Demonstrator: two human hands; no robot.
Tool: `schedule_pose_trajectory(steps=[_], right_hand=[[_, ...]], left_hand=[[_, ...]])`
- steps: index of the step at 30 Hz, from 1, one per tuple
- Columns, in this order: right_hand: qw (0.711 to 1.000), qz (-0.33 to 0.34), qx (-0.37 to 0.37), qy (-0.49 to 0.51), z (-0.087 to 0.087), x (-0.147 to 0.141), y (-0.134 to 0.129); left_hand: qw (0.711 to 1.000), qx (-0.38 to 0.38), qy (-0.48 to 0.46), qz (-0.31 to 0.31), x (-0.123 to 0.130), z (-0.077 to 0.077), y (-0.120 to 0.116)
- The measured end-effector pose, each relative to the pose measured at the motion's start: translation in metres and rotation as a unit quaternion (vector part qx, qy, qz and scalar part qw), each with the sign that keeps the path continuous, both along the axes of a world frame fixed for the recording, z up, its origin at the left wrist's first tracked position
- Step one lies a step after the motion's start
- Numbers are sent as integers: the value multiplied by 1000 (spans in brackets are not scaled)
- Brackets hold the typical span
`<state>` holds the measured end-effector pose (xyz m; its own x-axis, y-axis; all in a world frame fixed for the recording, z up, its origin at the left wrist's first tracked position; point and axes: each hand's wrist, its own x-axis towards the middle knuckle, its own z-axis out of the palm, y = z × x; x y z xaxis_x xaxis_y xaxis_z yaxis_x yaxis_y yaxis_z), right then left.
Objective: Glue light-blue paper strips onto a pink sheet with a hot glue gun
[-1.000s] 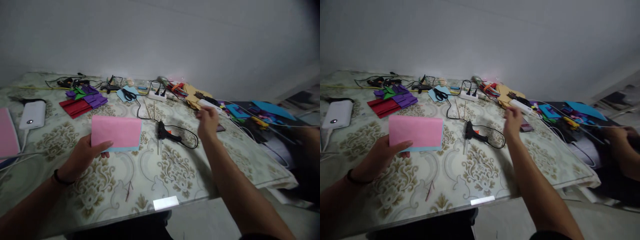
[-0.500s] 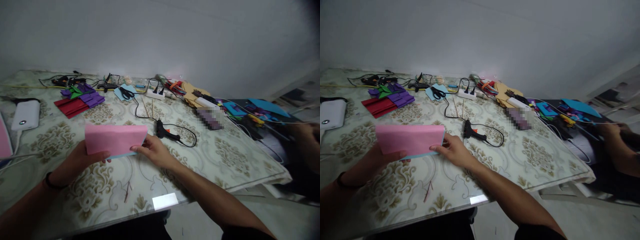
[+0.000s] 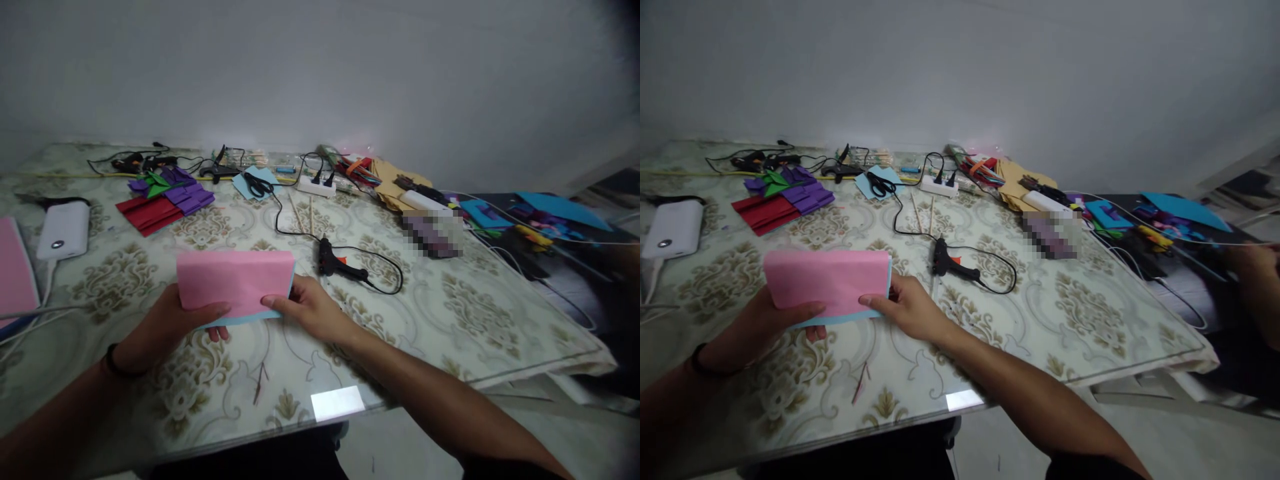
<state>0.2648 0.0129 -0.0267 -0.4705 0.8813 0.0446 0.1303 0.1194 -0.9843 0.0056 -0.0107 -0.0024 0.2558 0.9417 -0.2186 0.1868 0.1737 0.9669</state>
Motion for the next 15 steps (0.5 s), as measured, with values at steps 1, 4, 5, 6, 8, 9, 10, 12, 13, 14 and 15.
schedule_pose_trajectory(steps=[1,4,5,6,8,9,10,12,13,14,15], right_hand=[[1000,-6,11,-2,0,0,0],[999,-17,43,-20,5,1,-3],[998,-19,53,-27,8,1,-4],[997,-22,62,-31,10,1,-5],[997,-33,72,-19,13,1,-6],[997,-38,68,-4,14,1,-6],[997,-40,59,11,14,2,-5],[998,-38,39,29,14,5,-2],[999,-33,37,24,14,6,0],[999,-23,42,10,14,8,2],[998,-7,56,-11,15,9,3]], left_hand=[[1000,4,5,4,1,0,0],[1000,16,0,11,3,3,-1],[1000,18,-5,10,2,4,-2],[1000,16,-6,7,2,5,-2],[1000,3,5,-6,-1,8,-2],[1000,-4,17,-15,-2,8,-2],[999,-8,30,-22,-4,9,-2],[999,-2,47,-17,-7,7,0],[999,8,47,-1,-9,6,1],[999,23,40,23,-11,4,3],[997,42,29,51,-14,2,5]])
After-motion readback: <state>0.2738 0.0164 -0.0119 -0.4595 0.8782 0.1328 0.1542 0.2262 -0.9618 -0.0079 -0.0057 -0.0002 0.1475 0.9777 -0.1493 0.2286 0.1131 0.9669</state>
